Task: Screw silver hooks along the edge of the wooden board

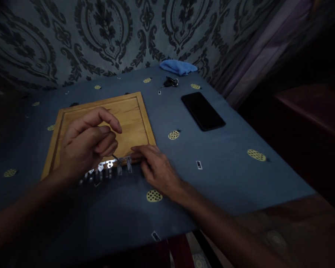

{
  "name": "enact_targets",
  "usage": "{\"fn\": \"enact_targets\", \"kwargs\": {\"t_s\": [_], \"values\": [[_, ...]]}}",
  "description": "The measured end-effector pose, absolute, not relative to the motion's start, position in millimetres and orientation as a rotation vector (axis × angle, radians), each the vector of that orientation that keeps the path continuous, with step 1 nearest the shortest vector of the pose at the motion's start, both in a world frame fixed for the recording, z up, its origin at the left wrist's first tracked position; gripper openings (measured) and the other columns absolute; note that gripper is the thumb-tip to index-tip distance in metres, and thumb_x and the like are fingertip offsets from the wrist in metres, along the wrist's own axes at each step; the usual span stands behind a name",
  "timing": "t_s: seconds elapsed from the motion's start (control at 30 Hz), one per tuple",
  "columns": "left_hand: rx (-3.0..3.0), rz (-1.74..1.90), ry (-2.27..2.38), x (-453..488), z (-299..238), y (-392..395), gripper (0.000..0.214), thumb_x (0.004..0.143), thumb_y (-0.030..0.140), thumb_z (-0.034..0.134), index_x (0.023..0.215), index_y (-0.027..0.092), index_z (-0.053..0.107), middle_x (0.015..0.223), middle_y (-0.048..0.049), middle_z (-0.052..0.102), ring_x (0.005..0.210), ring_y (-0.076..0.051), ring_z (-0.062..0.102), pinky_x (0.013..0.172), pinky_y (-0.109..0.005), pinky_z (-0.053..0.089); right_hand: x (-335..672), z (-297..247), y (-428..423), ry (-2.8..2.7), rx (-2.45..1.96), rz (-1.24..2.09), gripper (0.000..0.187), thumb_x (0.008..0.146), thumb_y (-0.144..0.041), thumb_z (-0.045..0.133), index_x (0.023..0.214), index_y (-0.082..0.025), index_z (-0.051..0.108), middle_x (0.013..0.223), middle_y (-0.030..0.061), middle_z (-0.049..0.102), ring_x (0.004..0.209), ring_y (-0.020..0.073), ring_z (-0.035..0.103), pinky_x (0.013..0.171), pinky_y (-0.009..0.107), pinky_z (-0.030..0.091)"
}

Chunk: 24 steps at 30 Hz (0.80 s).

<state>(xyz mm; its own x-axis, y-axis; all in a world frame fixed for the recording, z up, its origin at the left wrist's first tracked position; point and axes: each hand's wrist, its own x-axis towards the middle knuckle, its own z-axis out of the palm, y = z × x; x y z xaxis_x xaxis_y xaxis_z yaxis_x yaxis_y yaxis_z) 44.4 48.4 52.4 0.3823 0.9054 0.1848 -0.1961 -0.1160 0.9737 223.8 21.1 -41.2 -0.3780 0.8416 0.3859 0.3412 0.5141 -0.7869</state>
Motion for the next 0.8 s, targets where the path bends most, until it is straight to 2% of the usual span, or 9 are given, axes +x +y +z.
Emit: {"fn": "enact_targets", "kwargs": {"t_s": [0.5,0.8], "values": [[1.348,1.081,0.646,33.8,71.1,35.6,0.022,0.091,0.012,0.047,0.086,0.019,0.066,0.047,0.0092,0.029,0.037,-0.005,0.02,0.041,-0.021,0.023,224.2,-41.5,21.1,-1.954,-0.956,0.772,0.043,0.087,-0.002,0.044,0.123,-0.023,0.057,0.103,0.0041,0.077,0.102,0.0201,0.071,0.091,0.042,0.058],[1.36,1.032,0.706,37.1,60.0,31.3,0.02,0.091,0.014,0.047,0.088,0.017,0.066,0.049,0.0086,0.03,0.038,-0.006,0.019,0.041,-0.023,0.025,223.2,-40.1,20.7,-1.935,-0.954,0.771,0.047,0.084,0.0,0.044,0.122,-0.024,0.059,0.102,0.0034,0.076,0.101,0.0204,0.072,0.091,0.043,0.059]]}}
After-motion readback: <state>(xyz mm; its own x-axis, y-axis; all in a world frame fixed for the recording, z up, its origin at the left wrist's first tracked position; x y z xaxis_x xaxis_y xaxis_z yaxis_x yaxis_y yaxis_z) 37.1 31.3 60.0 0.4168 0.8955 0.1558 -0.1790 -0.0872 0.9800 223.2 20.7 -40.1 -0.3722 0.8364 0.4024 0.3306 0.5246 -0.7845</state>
